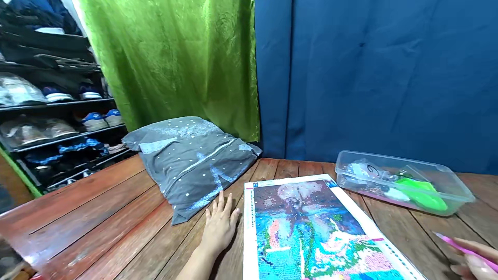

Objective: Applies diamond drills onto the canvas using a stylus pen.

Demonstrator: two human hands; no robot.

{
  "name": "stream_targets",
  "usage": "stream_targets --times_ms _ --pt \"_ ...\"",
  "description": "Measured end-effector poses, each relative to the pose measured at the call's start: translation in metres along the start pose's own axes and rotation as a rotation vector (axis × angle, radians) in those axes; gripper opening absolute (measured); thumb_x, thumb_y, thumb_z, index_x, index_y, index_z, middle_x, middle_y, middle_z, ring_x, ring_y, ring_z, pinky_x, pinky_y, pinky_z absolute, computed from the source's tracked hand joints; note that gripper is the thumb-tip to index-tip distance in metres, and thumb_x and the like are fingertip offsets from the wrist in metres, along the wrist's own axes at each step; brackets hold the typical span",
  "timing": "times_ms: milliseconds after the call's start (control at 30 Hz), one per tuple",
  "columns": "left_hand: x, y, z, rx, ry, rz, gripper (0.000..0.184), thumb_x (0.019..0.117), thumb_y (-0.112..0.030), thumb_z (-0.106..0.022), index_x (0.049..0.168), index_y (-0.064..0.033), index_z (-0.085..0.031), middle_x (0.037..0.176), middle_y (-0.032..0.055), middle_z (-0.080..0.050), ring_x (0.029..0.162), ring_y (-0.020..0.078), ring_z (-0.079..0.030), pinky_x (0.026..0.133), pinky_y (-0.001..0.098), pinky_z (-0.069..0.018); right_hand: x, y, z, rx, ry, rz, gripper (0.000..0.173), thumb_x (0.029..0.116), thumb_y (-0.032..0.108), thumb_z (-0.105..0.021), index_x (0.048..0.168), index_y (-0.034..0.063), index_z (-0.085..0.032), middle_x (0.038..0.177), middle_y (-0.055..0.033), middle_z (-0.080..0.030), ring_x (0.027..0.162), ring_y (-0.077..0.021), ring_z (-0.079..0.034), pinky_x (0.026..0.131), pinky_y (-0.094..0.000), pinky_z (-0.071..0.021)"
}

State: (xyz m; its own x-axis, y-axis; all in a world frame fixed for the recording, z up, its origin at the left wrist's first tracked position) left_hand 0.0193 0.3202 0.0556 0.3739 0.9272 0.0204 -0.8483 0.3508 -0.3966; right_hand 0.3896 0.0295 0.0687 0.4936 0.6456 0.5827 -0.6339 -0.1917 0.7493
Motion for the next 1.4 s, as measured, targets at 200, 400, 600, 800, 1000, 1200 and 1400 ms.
stream_targets --times_ms 200,400,600,800,1000,1200,1400 --pt "0.0 0.0 0.001 -0.004 -0.062 -0.054 0.059 0.1107 -0.034 -0.036 0.162 -0.0058 -0.027 0.17 0.0232 -0.009 0.156 0.0468 -0.012 0.122 0.0663 -0.0092 -0.003 0.005 -0.001 -0.155 -0.032 0.003 0.038 0.1051 0.011 -0.043 0.123 -0.0195 -0.057 0.11 -0.0263 -0.065 0.083 -0.0109 -0.064 0.075 -0.0255 -0.0541" --pt "0.001 0.005 0.002 -0.051 -0.179 -0.143 0.061 0.1078 -0.034 -0.04 0.158 -0.001 -0.035 0.168 0.0288 -0.013 0.153 0.0529 -0.015 0.119 0.0712 -0.0132 -0.005 0.013 -0.004 -0.168 -0.084 -0.001 0.038 0.104 0.013 -0.044 0.121 -0.0172 -0.06 0.11 -0.025 -0.065 0.081 -0.0083 -0.063 0.073 -0.0222 -0.0529" --pt "0.0 0.005 0.006 -0.059 -0.188 -0.131 0.061 0.108 -0.032 -0.042 0.159 -0.0003 -0.033 0.169 0.0279 -0.009 0.154 0.052 -0.014 0.12 0.0697 -0.0135 -0.005 0.01 -0.005 -0.149 -0.089 -0.019 0.036 0.1032 0.011 -0.045 0.121 -0.0164 -0.06 0.109 -0.023 -0.066 0.08 -0.0065 -0.062 0.073 -0.0203 -0.0523" --pt "0.001 0.007 0.005 -0.059 -0.186 -0.113 0.06 0.1085 -0.033 -0.041 0.159 -0.001 -0.033 0.17 0.0264 -0.008 0.155 0.0504 -0.012 0.121 0.0673 -0.0127 -0.004 0.011 -0.006 -0.148 -0.064 -0.02 0.036 0.1038 0.011 -0.044 0.121 -0.0169 -0.06 0.107 -0.0224 -0.065 0.08 -0.006 -0.062 0.073 -0.02 -0.0524" --pt "0.001 0.005 0.006 -0.044 -0.162 -0.102 0.06 0.1092 -0.032 -0.041 0.159 -0.0003 -0.031 0.17 0.025 -0.006 0.154 0.0492 -0.017 0.121 0.0665 -0.0142 -0.003 0.007 -0.005 -0.155 -0.056 -0.003 0.036 0.1039 0.011 -0.044 0.12 -0.0174 -0.059 0.104 -0.0216 -0.064 0.078 -0.0051 -0.062 0.071 -0.0187 -0.0523" --pt "0.0 0.003 0.005 0.002 -0.074 -0.05 0.061 0.1108 -0.035 -0.038 0.162 -0.0043 -0.025 0.171 0.0216 -0.004 0.154 0.0444 -0.024 0.12 0.0677 -0.0158 -0.002 0.004 -0.006 -0.146 -0.011 -0.012 0.038 0.1048 0.011 -0.043 0.122 -0.0192 -0.057 0.107 -0.0238 -0.064 0.079 -0.0067 -0.062 0.071 -0.0214 -0.0529" --pt "0.0 0.002 0.004 0.028 0.005 -0.007 0.065 0.1114 -0.037 -0.035 0.165 -0.0062 -0.014 0.169 0.0221 -0.02 0.156 0.0427 -0.02 0.123 0.0658 -0.0093 0.0 0.005 -0.007 -0.103 -0.01 0.003 0.037 0.1042 0.01 -0.043 0.119 -0.0211 -0.056 0.108 -0.0221 -0.064 0.08 -0.0018 -0.061 0.071 -0.0171 -0.0518"
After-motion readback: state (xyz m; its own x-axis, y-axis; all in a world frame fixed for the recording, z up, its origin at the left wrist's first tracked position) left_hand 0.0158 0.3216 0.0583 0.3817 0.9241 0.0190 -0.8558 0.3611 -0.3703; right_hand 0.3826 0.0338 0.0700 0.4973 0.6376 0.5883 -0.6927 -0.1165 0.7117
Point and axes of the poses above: each hand's wrist, its own x-axis towards the middle knuckle, its own z-axis out of the back of the hand, y = z × x, the point moved 8 cm from there along x, towards the middle knuckle
